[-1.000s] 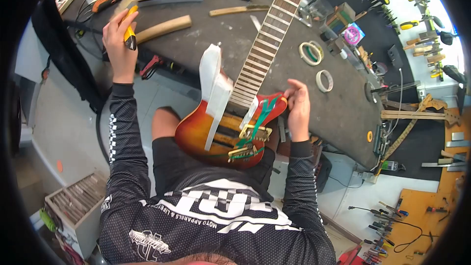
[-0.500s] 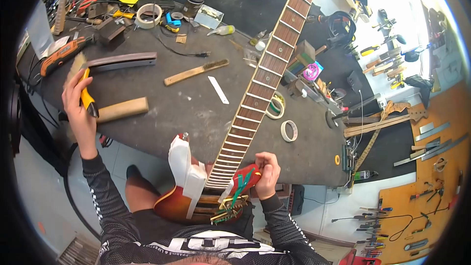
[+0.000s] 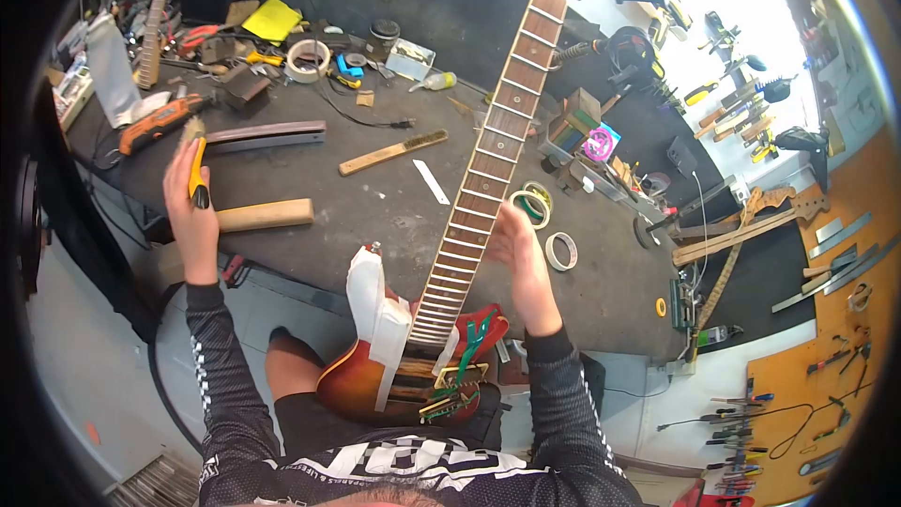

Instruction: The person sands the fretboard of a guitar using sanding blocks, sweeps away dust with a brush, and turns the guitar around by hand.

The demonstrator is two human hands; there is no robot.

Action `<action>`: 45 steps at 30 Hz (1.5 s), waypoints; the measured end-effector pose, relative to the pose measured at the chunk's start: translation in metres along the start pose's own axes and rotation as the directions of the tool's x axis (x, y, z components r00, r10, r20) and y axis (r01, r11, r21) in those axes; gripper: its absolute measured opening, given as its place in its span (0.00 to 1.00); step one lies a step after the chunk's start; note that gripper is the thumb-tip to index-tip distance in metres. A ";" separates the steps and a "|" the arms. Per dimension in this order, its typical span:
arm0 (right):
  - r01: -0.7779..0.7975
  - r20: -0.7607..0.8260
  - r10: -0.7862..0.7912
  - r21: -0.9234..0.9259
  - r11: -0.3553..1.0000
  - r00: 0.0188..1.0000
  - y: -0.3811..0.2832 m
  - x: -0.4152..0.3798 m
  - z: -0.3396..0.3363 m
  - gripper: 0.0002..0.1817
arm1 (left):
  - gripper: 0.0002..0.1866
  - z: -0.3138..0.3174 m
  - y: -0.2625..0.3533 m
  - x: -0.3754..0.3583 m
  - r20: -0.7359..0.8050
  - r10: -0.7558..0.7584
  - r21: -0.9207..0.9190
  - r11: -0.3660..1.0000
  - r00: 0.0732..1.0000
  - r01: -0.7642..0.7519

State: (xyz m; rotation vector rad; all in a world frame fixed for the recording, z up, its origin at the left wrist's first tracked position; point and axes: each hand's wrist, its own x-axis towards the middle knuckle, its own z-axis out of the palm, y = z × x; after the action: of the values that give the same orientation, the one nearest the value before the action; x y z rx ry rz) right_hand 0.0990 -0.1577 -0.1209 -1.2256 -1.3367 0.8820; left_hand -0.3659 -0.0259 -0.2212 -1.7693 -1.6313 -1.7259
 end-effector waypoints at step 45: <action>0.430 -0.129 -0.422 0.471 0.770 0.898 -0.122 -0.268 -0.111 0.33 | 0.26 -0.052 0.292 -0.089 0.469 0.321 -0.489 0.870 0.823 -0.061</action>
State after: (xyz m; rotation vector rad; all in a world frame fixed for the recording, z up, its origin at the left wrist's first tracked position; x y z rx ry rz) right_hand 0.1591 -0.4565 -0.0445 -0.4979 -1.2077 0.8066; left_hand -0.1507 -0.2249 -0.1208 -2.7501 -1.1702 -1.7044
